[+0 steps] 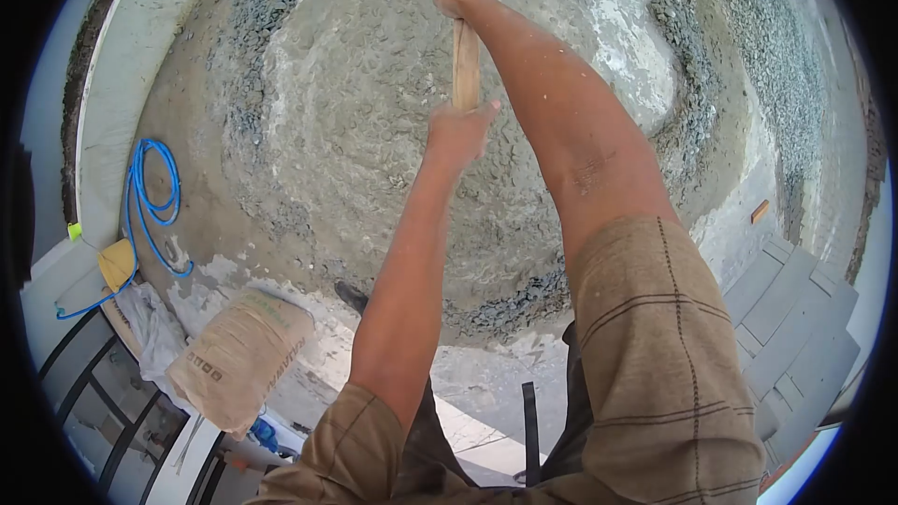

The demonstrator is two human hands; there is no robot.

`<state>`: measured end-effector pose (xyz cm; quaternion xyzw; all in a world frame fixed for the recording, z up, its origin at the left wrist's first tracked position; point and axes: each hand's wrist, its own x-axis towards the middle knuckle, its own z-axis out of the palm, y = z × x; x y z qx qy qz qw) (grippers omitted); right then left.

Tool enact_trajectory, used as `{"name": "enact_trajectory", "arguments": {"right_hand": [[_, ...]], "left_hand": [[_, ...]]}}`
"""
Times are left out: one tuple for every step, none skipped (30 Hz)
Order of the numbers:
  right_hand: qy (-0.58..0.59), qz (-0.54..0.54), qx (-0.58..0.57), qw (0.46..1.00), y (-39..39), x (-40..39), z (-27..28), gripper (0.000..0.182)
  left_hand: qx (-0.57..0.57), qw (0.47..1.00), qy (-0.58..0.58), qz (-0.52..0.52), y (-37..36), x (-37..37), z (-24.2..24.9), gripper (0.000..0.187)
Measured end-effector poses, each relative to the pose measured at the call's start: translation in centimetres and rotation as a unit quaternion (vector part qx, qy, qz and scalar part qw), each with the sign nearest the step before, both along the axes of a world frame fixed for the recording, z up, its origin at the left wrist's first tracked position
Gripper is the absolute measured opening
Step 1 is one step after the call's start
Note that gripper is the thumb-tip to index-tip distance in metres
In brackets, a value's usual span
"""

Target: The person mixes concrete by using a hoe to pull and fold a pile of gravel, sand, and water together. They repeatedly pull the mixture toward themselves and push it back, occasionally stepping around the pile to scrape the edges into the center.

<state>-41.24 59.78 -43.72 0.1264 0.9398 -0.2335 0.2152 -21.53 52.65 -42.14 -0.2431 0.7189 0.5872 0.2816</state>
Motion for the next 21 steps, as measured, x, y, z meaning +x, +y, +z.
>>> {"name": "enact_trajectory", "arguments": {"right_hand": [[-0.012,0.0,-0.007,1.0,-1.6,0.2,0.4,0.102],[-0.014,-0.003,-0.008,1.0,-2.5,1.1,1.1,0.101],[-0.013,-0.009,-0.01,1.0,-3.0,2.0,1.2,0.101],[-0.008,-0.014,-0.012,1.0,-3.4,2.8,1.6,0.1],[-0.018,-0.018,-0.021,0.999,-4.0,3.5,2.0,0.101],[-0.03,-0.021,-0.031,0.999,-4.5,4.7,2.3,0.101],[-0.039,-0.027,-0.04,0.998,-4.8,5.7,2.6,0.102],[-0.029,-0.04,-0.052,0.997,-5.1,7.0,2.1,0.097],[-0.021,-0.053,-0.066,0.996,-5.5,8.4,2.0,0.093],[-0.068,-0.124,-0.164,0.976,-6.0,10.0,3.4,0.087],[-0.116,-0.192,-0.26,0.939,-6.5,12.3,4.8,0.08],[-0.094,-0.23,-0.296,0.922,-7.0,15.3,4.9,0.064],[-0.113,-0.242,-0.288,0.92,-7.1,18.4,5.1,0.057],[-0.119,-0.247,-0.315,0.909,-6.7,22.3,3.5,0.046],[-0.123,-0.212,-0.289,0.926,-6.4,26.4,0.3,0.04],[-0.13,-0.269,-0.299,0.906,-6.7,30.5,1.6,0.04],[-0.121,-0.321,-0.34,0.876,-7.1,33.9,3.4,0.037],[-0.117,-0.308,-0.358,0.874,-7.1,37.0,4.0,0.035],[-0.129,-0.324,-0.367,0.862,-7.2,40.6,3.1,0.032],[-0.127,-0.321,-0.344,0.873,-7.2,44.3,2.5,0.031],[-0.13,-0.318,-0.317,0.884,-7.0,47.5,2.4,0.029]], "left_hand": [[0.003,1.0,0.014,0.018,-1.2,1.6,0.8,0.039],[-0.022,1.0,0.007,0.005,-2.2,3.4,1.9,0.037],[-0.049,0.999,0.003,-0.011,-3.2,5.2,3.7,0.036],[-0.062,0.998,0.008,-0.008,-3.9,7.1,4.7,0.035],[-0.061,0.998,-0.009,-0.013,-4.6,8.9,6.0,0.034],[-0.061,0.998,-0.026,-0.017,-5.3,10.6,7.3,0.034],[-0.045,0.997,-0.063,-0.028,-6.0,12.0,9.0,0.038],[-0.042,0.995,-0.08,-0.033,-6.5,13.6,10.9,0.038],[-0.041,0.993,-0.1,-0.038,-7.1,15.5,12.7,0.038],[-0.059,0.992,-0.1,-0.05,-7.8,17.7,13.9,0.039],[-0.076,0.99,-0.102,-0.062,-8.5,20.3,14.7,0.041],[-0.101,0.987,-0.102,-0.075,-9.1,23.2,15.1,0.042],[-0.119,0.982,-0.116,-0.087,-9.1,26.3,15.3,0.042],[-0.137,0.977,-0.13,-0.098,-9.1,29.4,15.6,0.043],[-0.153,0.969,-0.157,-0.11,-9.0,32.6,15.7,0.043],[-0.174,0.968,-0.14,-0.112,-9.0,36.4,14.9,0.042],[-0.195,0.966,-0.124,-0.113,-8.9,40.4,13.5,0.041],[-0.201,0.962,-0.145,-0.113,-8.9,44.5,12.3,0.043],[-0.205,0.958,-0.168,-0.111,-8.9,47.6,11.1,0.044],[-0.19,0.951,-0.199,-0.143,-8.9,49.4,10.2,0.044],[-0.173,0.941,-0.236,-0.173,-8.7,51.2,9.9,0.045]]}}
